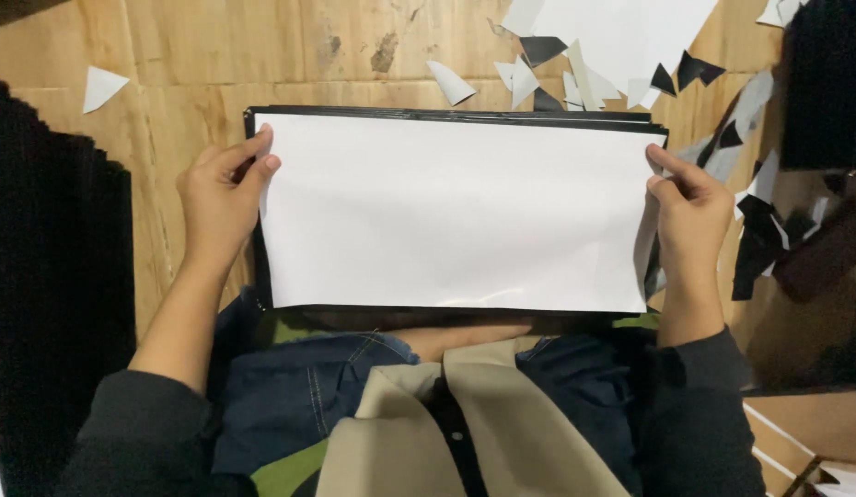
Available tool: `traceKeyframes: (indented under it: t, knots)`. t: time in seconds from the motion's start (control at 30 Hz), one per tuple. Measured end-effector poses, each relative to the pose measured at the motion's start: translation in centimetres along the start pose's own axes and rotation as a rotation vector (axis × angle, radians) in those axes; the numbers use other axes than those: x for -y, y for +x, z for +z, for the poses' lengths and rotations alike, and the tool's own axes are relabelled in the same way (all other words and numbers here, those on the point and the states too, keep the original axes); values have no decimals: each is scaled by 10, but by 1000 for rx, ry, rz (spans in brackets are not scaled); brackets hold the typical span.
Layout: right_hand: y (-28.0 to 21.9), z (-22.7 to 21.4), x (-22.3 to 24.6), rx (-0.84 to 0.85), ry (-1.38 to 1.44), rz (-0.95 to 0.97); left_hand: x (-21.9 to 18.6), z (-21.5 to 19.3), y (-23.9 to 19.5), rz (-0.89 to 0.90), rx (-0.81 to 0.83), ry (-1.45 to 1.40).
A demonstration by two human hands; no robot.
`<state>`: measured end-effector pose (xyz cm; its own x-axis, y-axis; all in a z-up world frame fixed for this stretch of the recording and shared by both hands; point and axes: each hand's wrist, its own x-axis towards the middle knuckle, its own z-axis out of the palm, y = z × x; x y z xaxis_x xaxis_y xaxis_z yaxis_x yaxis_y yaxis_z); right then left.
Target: The person repeatedly places white paper sheets onto a black-framed board, wipes the surface with a gray cloth, and then removes the paper. This cycle is repeated multiple times throughout the clip.
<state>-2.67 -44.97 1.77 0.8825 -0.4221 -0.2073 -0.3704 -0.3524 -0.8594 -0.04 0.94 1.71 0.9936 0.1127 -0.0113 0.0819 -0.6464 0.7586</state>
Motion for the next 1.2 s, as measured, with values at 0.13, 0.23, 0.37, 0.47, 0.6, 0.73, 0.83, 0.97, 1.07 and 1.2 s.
traceKeyframes:
  t: [0.13, 0.23, 0.37, 0.47, 0.6, 0.73, 0.83, 0.97, 1.07, 1.2]
  knots:
    - [-12, 1, 20, -13, -429, -84, -27, -11, 7, -60, 141, 377]
    - [-12, 3, 24, 12, -684, -108, -36, -3, 13, 170, 46, 685]
    - [-22, -2, 39, -35, -839, -257, -57, 27, 18, 25, 59, 1022]
    - [-39, 8, 61, -51, -806, -600, -72, 66, 14, 102, 5, 1147]
    - [-74, 45, 93, 133, -481, -727, -90, 114, -4, 527, 179, 475]
    - [-89, 59, 57, 483, -492, -1052, -96, 119, -4, 434, 478, 330]
    - [-114, 62, 40, 622, -614, -1261, -97, 115, 2, 386, 589, 220]
    - [-123, 74, 34, 485, -677, -1357, -112, 103, 9, 289, 699, 161]
    - [-121, 78, 42, 337, -658, -1458, -120, 96, 13, 220, 773, 128]
    - [-120, 72, 52, 402, -521, -1370, -122, 93, 20, 169, 846, 87]
